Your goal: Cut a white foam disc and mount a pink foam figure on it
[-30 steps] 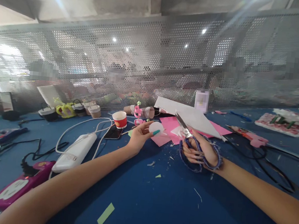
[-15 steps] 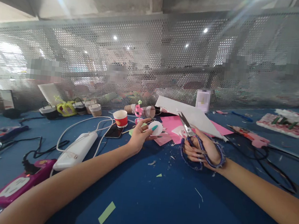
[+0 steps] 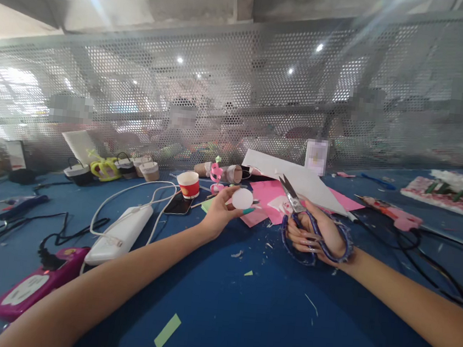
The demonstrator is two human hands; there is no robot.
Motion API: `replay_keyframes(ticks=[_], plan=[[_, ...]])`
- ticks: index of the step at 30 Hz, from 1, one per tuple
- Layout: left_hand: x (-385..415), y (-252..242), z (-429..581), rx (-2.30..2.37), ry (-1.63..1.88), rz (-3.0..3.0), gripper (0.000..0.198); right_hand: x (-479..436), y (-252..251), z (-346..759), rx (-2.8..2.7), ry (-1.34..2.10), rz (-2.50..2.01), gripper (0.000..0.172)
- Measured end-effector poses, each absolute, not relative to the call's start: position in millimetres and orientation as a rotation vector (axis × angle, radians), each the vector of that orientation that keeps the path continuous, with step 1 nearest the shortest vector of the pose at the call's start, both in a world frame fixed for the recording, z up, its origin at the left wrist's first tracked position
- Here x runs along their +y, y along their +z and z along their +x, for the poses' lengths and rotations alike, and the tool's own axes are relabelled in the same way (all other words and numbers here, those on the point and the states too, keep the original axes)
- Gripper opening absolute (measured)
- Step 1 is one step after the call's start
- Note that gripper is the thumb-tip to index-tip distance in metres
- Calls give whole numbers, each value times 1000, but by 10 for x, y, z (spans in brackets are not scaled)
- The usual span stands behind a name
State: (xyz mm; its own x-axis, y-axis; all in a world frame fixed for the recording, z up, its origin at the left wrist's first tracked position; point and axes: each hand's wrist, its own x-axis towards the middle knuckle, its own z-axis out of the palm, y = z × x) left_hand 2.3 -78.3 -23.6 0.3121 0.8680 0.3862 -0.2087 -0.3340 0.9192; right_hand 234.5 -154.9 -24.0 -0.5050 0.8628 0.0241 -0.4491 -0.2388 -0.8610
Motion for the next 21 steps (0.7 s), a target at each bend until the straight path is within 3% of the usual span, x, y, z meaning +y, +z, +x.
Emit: replay_keyframes(ticks=[21], plan=[[-883,-186,27,668,1307,1646,50,-1563,-240,2349,-1069,1835,-666,58]])
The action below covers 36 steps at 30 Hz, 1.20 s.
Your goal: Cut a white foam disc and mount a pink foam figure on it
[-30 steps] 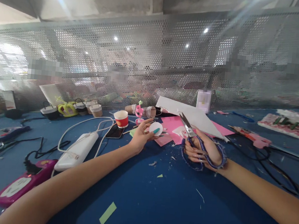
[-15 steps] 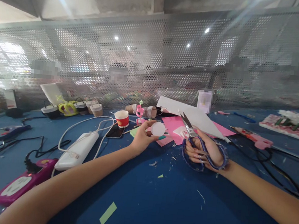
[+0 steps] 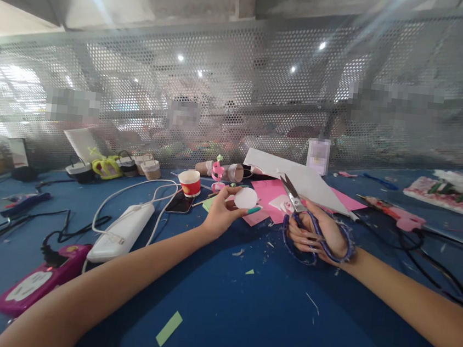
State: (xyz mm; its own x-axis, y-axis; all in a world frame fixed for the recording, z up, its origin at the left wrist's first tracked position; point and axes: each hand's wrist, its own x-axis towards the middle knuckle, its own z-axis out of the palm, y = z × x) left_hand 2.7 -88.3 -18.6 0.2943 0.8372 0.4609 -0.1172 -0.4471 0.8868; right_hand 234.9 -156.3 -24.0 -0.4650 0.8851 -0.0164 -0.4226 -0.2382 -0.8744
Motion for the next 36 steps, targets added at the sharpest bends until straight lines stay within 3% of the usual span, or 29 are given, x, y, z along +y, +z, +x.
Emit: replay_keyframes(ticks=[6,18,29,36], plan=[[-904,-170,28,684,1322,1668,65,-1578,-225,2328,-1054,1837,-668,58],[-961,-164,4,783,1388,1874,65,-1567,-245,2341,-1039,1833,-684,57],[-1064,-52,-8,708,1487,2225,45,-1538,-272,2345,-1110,1840,-651,60],[-1043,-66,-6,751,1451,2214,43,-1525,-289,2361,-1102,1830,-625,57]])
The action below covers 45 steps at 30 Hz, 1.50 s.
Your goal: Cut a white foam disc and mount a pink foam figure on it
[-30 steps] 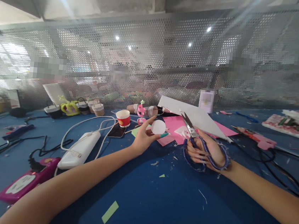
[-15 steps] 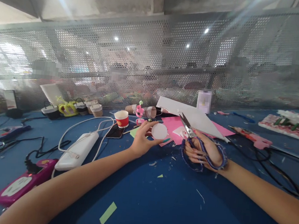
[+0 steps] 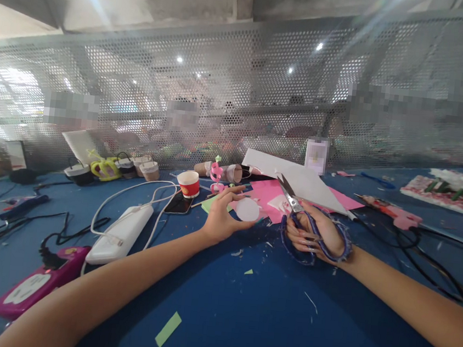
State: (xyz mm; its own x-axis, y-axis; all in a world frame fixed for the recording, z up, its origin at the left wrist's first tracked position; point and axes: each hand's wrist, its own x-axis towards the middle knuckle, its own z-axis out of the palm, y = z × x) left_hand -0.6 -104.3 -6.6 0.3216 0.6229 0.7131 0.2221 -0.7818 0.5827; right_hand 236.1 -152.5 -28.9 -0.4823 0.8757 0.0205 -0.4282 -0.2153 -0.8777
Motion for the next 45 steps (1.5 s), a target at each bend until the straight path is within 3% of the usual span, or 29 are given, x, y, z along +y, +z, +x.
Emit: replay_keyframes(ticks=[22,34,40,45], plan=[[-925,-162,6,803,1339,1982,55,-1509,-314,2376,-1103,1849,-632,57],[-936,-168,38,837,1249,1926,49,-1497,-322,2362,-1068,1846,-648,59],[-908,-176,44,819,1251,1816,67,-1518,-305,2359,-1086,1843,-661,59],[-894,-166,31,868,1224,1892,56,-1554,-263,2339,-1044,1835,-700,59]])
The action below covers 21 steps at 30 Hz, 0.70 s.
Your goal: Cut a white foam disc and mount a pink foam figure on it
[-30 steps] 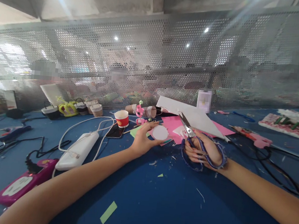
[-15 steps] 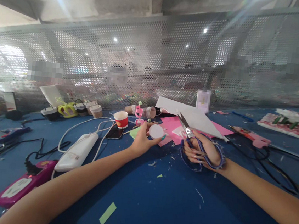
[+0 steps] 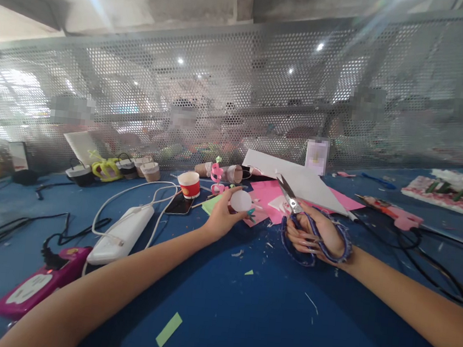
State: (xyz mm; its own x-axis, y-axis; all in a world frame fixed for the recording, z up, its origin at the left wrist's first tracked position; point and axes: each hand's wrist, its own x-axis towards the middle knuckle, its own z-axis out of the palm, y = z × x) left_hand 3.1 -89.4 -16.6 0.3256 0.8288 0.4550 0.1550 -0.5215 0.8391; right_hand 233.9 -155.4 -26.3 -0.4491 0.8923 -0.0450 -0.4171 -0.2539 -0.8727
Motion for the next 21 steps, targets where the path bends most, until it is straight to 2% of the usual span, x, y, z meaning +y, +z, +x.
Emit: replay_keyframes(ticks=[9,16,21], plan=[[-915,-195,29,937,1408,1799,58,-1562,-256,2347,-1037,1836,-698,55],[-897,-197,36,920,1250,1785,64,-1529,-277,2352,-1104,1839,-709,57],[-960,-119,20,1047,1275,1999,53,-1501,-313,2364,-1108,1854,-681,56]])
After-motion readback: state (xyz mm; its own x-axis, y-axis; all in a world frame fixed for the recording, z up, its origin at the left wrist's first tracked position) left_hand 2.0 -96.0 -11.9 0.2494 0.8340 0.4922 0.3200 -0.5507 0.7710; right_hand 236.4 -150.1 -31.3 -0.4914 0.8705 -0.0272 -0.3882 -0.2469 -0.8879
